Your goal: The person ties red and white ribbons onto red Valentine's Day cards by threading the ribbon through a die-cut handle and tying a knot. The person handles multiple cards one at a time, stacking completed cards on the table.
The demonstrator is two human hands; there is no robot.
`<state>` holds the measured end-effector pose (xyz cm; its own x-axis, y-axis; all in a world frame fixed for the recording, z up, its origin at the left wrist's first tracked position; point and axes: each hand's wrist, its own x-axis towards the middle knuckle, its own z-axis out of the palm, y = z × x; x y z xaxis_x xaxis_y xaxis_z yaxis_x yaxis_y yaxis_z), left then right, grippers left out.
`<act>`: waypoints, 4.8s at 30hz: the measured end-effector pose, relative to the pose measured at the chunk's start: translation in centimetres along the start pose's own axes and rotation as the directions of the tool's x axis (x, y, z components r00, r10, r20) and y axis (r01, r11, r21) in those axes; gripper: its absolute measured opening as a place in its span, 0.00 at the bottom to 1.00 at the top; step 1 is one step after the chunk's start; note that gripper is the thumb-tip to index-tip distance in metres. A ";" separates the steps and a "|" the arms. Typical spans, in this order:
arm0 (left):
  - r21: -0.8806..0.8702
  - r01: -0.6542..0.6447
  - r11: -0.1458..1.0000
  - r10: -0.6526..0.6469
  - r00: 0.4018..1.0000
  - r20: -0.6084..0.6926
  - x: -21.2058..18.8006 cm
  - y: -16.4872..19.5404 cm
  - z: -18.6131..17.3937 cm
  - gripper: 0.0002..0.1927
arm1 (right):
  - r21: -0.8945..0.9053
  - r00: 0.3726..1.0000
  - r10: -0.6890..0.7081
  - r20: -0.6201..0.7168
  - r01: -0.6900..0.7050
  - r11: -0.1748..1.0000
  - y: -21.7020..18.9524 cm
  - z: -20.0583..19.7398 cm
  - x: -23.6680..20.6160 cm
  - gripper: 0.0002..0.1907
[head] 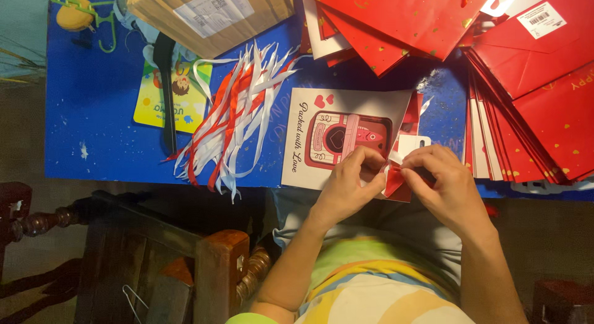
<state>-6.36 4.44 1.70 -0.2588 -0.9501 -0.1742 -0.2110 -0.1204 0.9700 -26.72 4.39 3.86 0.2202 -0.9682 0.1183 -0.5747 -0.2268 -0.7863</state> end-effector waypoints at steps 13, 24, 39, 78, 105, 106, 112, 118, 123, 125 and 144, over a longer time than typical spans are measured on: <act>0.097 -0.190 0.977 0.192 0.981 -0.017 -0.7 0.2 -0.2 0.15 | -0.163 0.999 0.034 0.007 -0.032 0.986 0.9 1.6 0.5 0.06; 0.095 -0.090 0.991 0.104 0.982 -0.156 0.9 -1.4 1.2 0.06 | -0.070 1.000 0.016 0.007 -0.016 0.997 3.0 2.3 -0.1 0.10; -0.016 -0.096 0.995 0.092 0.983 -0.159 0.8 -2.1 1.3 0.08 | -0.049 0.999 0.015 0.047 -0.013 0.999 3.6 2.1 -0.2 0.13; -0.639 -0.141 0.756 0.091 0.990 -0.110 0.2 -5.4 0.4 0.05 | -0.045 0.992 0.106 0.076 -0.102 0.994 1.7 2.0 -0.6 0.12; -0.645 -0.373 0.667 0.186 0.922 -0.340 -0.6 -2.4 -3.8 0.07 | 0.033 0.997 0.020 0.071 -0.022 0.999 2.5 1.5 -1.0 0.18; -0.636 -0.374 0.675 0.221 0.925 -0.309 -0.8 -2.6 -3.8 0.07 | 0.004 0.995 0.042 0.089 -0.042 0.999 2.4 1.4 -1.0 0.19; -0.723 -0.280 0.631 0.321 0.943 -0.084 -1.1 -3.1 -4.1 0.10 | 0.001 0.995 0.060 0.075 -0.060 0.998 2.1 1.9 -0.4 0.11; -0.898 -0.129 0.421 0.251 0.968 -0.021 -1.3 -2.8 -4.1 0.08 | -0.046 0.999 -0.025 0.033 0.026 0.999 2.6 2.3 -0.4 0.08; -0.878 -0.172 0.447 0.292 0.956 -0.038 -0.5 -3.7 -3.6 0.10 | -0.061 0.999 -0.016 0.033 0.018 0.998 2.9 2.5 -0.5 0.06; -0.850 -0.214 0.481 0.289 0.954 -0.077 -0.2 -4.4 -3.5 0.10 | -0.056 1.000 -0.017 0.020 0.018 0.998 3.0 2.6 -0.6 0.06; -0.844 -0.008 0.536 -0.104 0.992 -0.075 0.2 -4.6 -4.1 0.22 | -0.085 1.000 -0.011 -0.013 0.010 0.996 3.0 2.8 -0.9 0.06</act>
<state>-1.59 3.67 -2.09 -0.1640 -0.9514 -0.2607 0.6843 -0.3001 0.6646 -26.44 4.84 -0.25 0.2166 -0.9669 0.1350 -0.6370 -0.2448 -0.7309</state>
